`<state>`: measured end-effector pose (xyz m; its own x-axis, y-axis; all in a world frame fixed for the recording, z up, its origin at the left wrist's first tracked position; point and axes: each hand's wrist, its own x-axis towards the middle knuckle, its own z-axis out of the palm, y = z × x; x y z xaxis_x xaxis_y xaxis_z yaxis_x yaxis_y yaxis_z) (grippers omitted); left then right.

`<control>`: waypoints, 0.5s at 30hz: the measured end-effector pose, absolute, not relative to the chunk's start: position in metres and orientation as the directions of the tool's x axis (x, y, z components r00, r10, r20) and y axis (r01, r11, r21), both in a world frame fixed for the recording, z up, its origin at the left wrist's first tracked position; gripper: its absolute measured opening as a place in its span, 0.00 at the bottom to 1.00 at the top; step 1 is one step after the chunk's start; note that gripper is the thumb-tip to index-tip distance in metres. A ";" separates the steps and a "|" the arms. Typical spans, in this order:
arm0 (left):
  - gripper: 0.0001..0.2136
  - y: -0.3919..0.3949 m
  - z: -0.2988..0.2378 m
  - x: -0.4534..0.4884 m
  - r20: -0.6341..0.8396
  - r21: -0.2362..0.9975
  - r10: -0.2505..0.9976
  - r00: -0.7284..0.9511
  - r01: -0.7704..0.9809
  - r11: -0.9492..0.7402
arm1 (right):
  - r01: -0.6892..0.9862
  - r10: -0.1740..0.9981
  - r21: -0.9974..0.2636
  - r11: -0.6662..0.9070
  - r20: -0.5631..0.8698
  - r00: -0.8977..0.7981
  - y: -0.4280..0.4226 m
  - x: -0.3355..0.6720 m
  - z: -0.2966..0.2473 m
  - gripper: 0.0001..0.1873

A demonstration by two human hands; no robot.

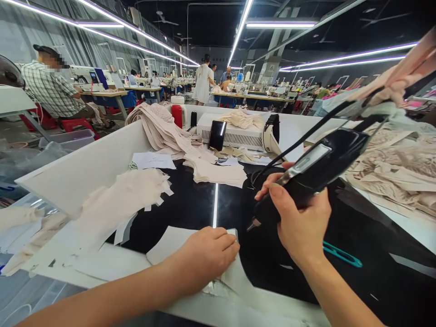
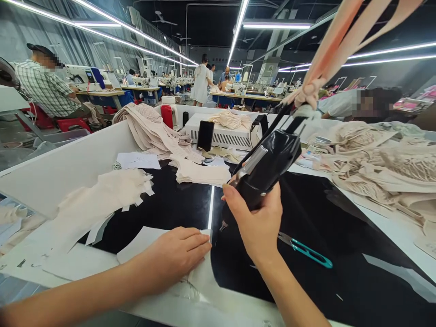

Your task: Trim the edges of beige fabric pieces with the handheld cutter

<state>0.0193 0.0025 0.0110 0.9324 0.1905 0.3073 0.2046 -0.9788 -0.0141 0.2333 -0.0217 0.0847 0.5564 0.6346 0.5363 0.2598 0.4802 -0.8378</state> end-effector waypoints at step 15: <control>0.12 -0.010 -0.006 0.020 0.493 -0.144 0.126 0.861 0.224 -0.964 | 0.236 0.555 -0.754 0.613 0.623 0.552 -0.010 0.218 0.077 0.27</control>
